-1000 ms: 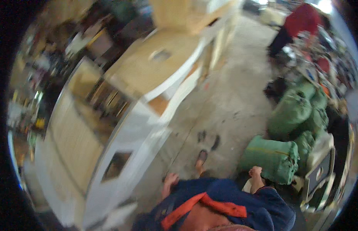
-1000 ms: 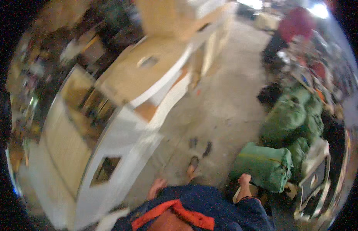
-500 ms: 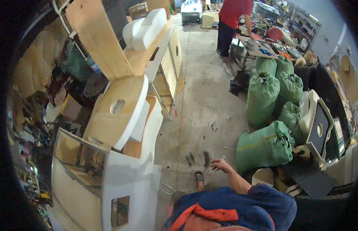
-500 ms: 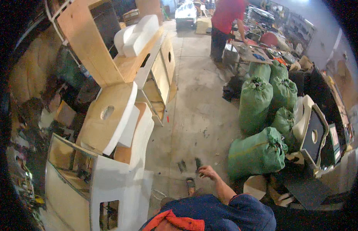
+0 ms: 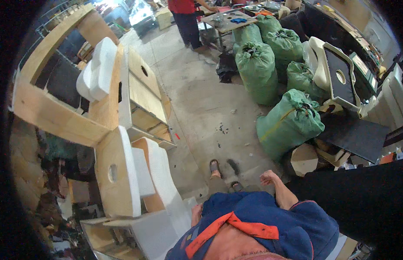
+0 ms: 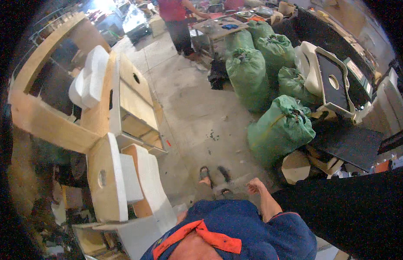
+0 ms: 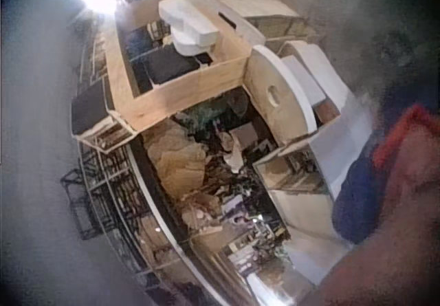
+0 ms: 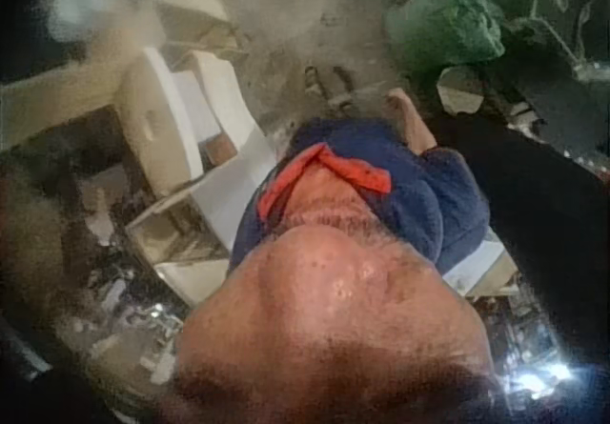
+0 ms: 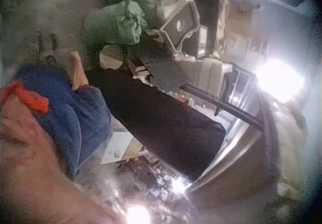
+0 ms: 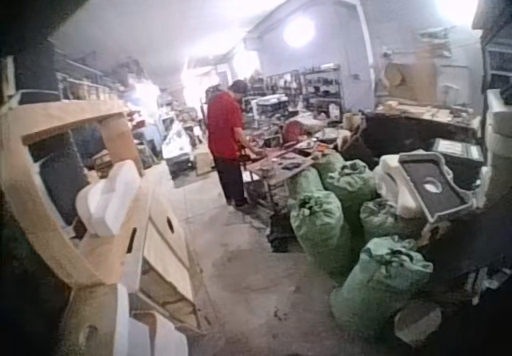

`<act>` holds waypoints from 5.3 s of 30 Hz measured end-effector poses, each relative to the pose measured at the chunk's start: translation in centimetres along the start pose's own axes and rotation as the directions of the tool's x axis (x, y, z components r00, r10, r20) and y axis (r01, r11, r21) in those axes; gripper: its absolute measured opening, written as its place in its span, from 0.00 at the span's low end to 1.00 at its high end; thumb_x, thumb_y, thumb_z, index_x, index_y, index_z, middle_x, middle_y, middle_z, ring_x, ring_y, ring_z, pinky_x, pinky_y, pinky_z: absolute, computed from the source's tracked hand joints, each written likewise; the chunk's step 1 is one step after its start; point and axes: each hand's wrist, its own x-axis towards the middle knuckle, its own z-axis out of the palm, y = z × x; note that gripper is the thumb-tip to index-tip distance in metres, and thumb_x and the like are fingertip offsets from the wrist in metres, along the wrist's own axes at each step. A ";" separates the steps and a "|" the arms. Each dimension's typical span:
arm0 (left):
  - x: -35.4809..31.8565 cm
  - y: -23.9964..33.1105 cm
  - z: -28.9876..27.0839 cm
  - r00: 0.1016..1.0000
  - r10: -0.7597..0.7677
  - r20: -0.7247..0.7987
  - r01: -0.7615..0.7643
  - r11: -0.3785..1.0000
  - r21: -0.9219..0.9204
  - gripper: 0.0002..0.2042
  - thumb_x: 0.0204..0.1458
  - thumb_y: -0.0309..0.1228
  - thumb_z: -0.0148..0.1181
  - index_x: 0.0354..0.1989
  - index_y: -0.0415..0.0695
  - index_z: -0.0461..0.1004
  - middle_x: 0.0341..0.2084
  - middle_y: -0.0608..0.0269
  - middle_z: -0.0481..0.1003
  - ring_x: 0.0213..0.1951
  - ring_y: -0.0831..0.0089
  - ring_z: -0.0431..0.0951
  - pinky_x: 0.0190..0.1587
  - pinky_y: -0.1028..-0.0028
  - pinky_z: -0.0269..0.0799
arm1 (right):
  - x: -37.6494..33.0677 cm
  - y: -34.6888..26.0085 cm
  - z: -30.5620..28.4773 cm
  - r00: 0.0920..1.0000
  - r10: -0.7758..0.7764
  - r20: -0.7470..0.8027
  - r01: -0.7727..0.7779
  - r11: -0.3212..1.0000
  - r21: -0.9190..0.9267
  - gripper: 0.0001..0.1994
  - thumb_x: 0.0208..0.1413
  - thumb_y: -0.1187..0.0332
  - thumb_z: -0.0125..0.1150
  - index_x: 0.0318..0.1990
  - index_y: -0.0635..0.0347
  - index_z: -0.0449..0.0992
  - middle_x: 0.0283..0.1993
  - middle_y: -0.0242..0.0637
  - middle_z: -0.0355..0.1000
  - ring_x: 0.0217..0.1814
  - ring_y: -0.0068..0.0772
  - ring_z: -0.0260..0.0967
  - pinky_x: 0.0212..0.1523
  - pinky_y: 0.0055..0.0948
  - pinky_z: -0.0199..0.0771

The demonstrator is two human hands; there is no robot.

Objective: The person assembles a black upholstered chair by attaching metal brackets to the seat using a cordless drill. They position the brackets, drive screws into the seat, and adjust the chair components during the process.

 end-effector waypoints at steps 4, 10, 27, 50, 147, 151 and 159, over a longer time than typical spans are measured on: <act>5.7 6.3 -0.3 0.997 -0.029 0.072 0.031 0.999 -0.017 0.09 0.54 0.37 0.63 0.32 0.43 0.78 0.24 0.63 0.76 0.25 0.68 0.74 0.26 0.64 0.67 | 0.3 -7.9 3.6 0.972 -0.155 -0.175 0.117 0.970 -0.211 0.09 0.57 0.67 0.67 0.38 0.64 0.82 0.28 0.41 0.79 0.22 0.34 0.76 0.22 0.36 0.75; 17.3 19.1 -3.1 0.997 -0.017 0.080 0.018 1.000 -0.007 0.10 0.54 0.37 0.62 0.35 0.41 0.77 0.27 0.59 0.76 0.28 0.64 0.76 0.28 0.62 0.69 | 5.2 -30.8 14.9 0.925 -0.364 -0.109 0.341 0.921 -0.189 0.15 0.61 0.69 0.66 0.52 0.67 0.79 0.40 0.42 0.81 0.36 0.33 0.81 0.34 0.33 0.83; 48.2 74.4 -13.8 0.975 0.202 -0.093 -0.222 0.925 -0.309 0.11 0.59 0.35 0.62 0.44 0.43 0.75 0.35 0.62 0.81 0.36 0.66 0.82 0.33 0.67 0.78 | 23.3 -63.5 15.0 0.901 -0.018 -0.433 -0.053 0.987 -0.151 0.07 0.57 0.72 0.64 0.38 0.66 0.82 0.31 0.44 0.79 0.28 0.38 0.77 0.25 0.35 0.76; 85.1 121.5 -23.1 0.970 -0.183 0.162 0.196 0.978 -0.073 0.11 0.58 0.33 0.61 0.44 0.40 0.75 0.32 0.58 0.80 0.36 0.65 0.82 0.34 0.61 0.79 | 53.9 -156.7 49.7 0.646 -0.750 0.141 0.613 0.401 -0.681 0.16 0.51 0.61 0.66 0.44 0.62 0.84 0.29 0.45 0.81 0.31 0.38 0.80 0.37 0.38 0.78; 234.9 391.6 -54.2 0.889 0.441 0.124 -0.383 0.864 -0.327 0.15 0.66 0.34 0.58 0.57 0.40 0.76 0.46 0.57 0.82 0.48 0.68 0.82 0.47 0.69 0.77 | 136.0 -416.4 113.7 0.465 -0.868 0.177 0.871 0.484 0.086 0.27 0.62 0.72 0.65 0.66 0.61 0.64 0.46 0.34 0.78 0.50 0.26 0.75 0.57 0.34 0.74; 234.0 406.0 -51.0 0.771 0.626 0.112 -0.479 0.687 -0.546 0.21 0.69 0.39 0.56 0.64 0.38 0.70 0.55 0.53 0.78 0.54 0.63 0.80 0.54 0.64 0.76 | 140.9 -427.2 114.2 0.554 -0.794 0.251 0.818 0.575 0.014 0.11 0.59 0.66 0.67 0.45 0.60 0.77 0.42 0.31 0.76 0.46 0.24 0.74 0.50 0.31 0.75; 241.0 436.3 -44.8 0.687 0.718 0.114 -0.580 0.636 -0.509 0.17 0.71 0.35 0.53 0.60 0.35 0.74 0.54 0.54 0.79 0.51 0.70 0.80 0.54 0.66 0.78 | 151.1 -454.9 109.5 0.350 -0.882 0.316 0.933 0.358 -0.037 0.19 0.52 0.71 0.72 0.52 0.58 0.78 0.46 0.32 0.79 0.51 0.29 0.74 0.56 0.34 0.74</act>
